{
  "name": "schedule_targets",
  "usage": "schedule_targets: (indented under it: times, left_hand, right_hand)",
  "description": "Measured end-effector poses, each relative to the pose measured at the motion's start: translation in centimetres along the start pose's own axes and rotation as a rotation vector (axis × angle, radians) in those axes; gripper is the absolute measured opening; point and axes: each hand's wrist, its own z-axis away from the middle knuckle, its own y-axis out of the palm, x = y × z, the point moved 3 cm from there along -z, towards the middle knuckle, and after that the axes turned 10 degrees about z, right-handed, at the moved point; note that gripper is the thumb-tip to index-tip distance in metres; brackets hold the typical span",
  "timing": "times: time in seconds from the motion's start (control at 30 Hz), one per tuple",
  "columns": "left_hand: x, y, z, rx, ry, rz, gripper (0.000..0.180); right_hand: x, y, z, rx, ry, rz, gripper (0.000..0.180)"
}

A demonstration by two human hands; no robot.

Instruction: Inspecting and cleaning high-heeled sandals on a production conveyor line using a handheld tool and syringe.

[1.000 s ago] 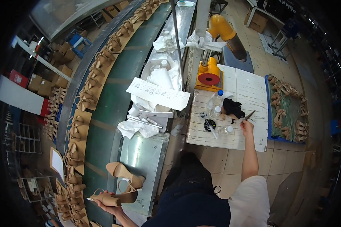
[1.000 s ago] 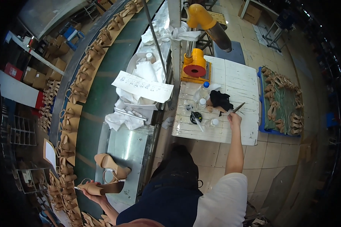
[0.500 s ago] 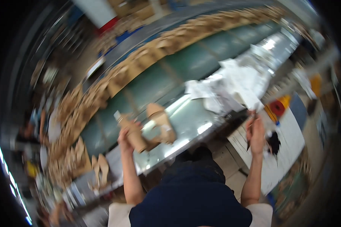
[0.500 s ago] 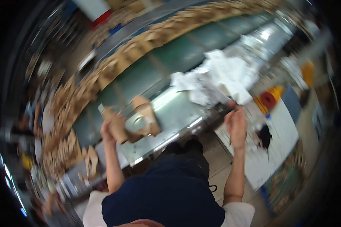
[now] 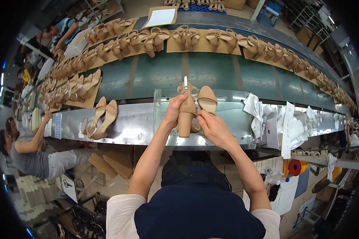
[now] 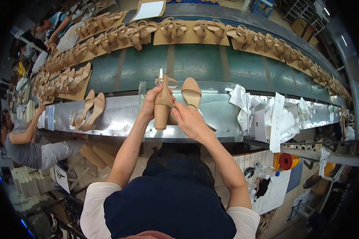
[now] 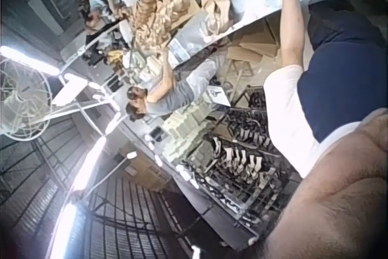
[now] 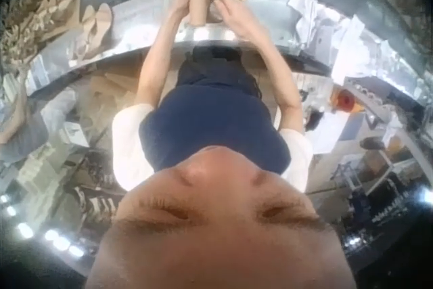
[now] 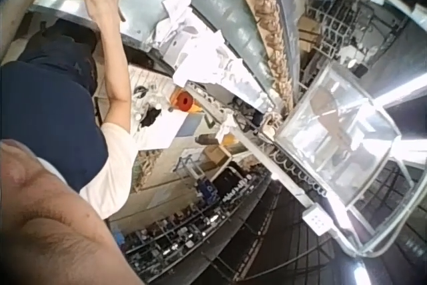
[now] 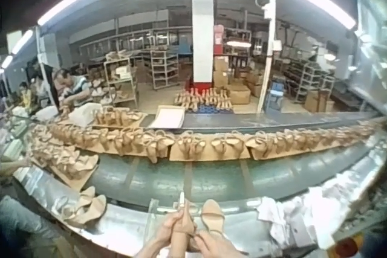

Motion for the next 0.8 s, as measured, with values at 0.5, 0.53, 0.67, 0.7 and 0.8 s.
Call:
schedule_targets:
  times: [0.5,0.53,0.67,0.7,0.8]
  left_hand:
    - [0.6,-1.0,0.5,-0.074,0.146,-0.048,0.029]
    - [0.4,-0.7,0.5,-0.070,0.145,-0.049,0.029]
    - [-0.1,-0.2,0.2,-0.065,0.107,0.017,0.028]
    - [0.0,-0.2,0.1,-0.064,0.085,0.026,0.028]
    - [0.0,-0.1,0.0,-0.076,0.070,0.034,0.029]
  right_hand:
    - [1.6,0.2,-1.6,0.162,0.005,0.442,0.022]
    - [1.6,0.1,-1.6,0.159,0.017,0.438,0.023]
    - [0.3,-0.4,-2.1,0.139,-0.015,0.090,0.019]
    - [0.1,-0.4,-2.1,0.138,-0.016,0.093,0.019]
    - [0.0,-0.4,-2.0,0.136,-0.053,0.056,0.020]
